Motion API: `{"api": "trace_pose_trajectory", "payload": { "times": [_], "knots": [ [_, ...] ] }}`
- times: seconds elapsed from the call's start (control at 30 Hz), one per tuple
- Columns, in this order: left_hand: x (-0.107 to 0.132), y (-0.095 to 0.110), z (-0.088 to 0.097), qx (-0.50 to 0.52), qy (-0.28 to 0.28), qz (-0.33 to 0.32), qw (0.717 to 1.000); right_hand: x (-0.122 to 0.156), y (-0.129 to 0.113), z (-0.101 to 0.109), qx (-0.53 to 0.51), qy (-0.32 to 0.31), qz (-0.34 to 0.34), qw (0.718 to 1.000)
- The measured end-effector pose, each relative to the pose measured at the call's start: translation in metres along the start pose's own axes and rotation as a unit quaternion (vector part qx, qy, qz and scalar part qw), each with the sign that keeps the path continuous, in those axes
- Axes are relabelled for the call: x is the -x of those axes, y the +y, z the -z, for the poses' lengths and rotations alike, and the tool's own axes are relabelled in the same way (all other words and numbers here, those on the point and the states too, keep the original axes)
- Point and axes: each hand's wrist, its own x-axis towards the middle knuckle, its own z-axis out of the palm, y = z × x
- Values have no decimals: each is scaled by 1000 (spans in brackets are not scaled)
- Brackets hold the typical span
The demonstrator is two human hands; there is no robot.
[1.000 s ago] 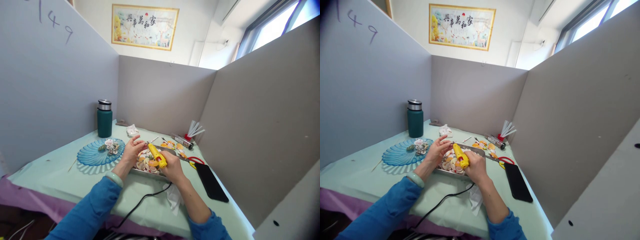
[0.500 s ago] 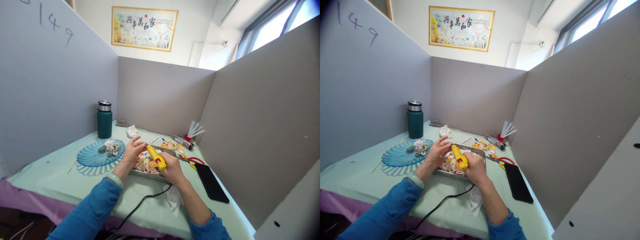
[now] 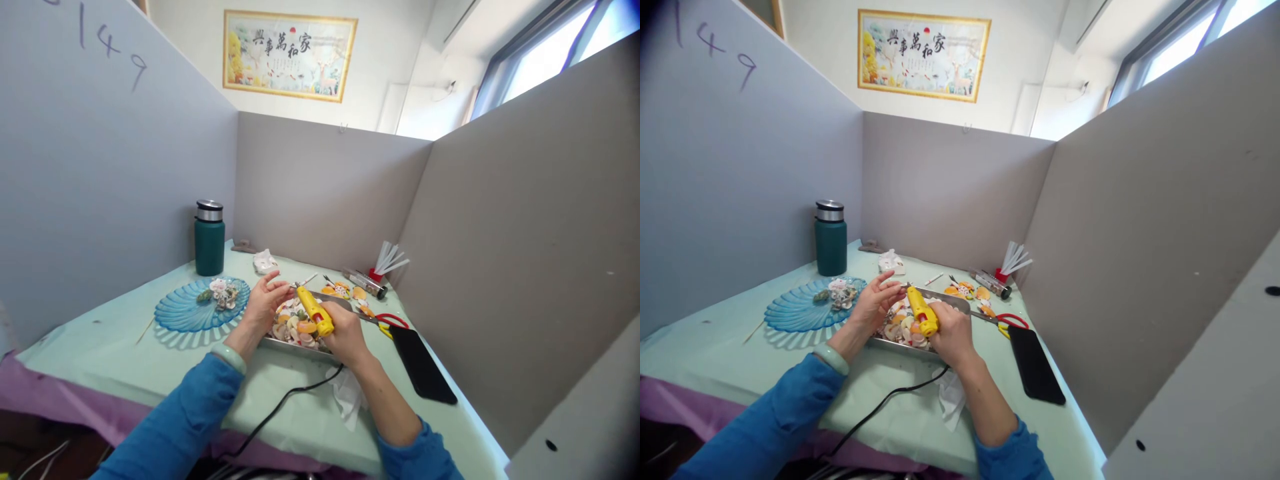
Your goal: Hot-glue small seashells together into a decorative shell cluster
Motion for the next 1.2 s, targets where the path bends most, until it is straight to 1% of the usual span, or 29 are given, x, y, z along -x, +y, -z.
{"api": "trace_pose_trajectory", "payload": {
  "times": [0.17,0.43,0.57,0.7,0.8,0.97,1.2],
  "knots": [
    [0,0,-1,-2,-1,-2,1000,1,-2,0,-9,-13,8,1000],
    [0,0,0,-1,-3,-4,1000,-1,-1,1,2,9,-18,1000],
    [0,0,0,-1,-4,-6,1000,-1,-1,1,-1,10,-12,1000],
    [0,0,0,-4,-7,-8,1000,-1,-1,0,-6,-2,1,1000],
    [-1,-1,0,-14,-9,-14,1000,0,-1,0,-8,-6,7,1000],
    [-2,-5,1,-47,-13,-33,998,-1,-1,0,-6,16,6,1000],
    [0,-6,1,-80,-18,-58,995,-1,-1,0,-1,-1,7,1000]
  ]
}}
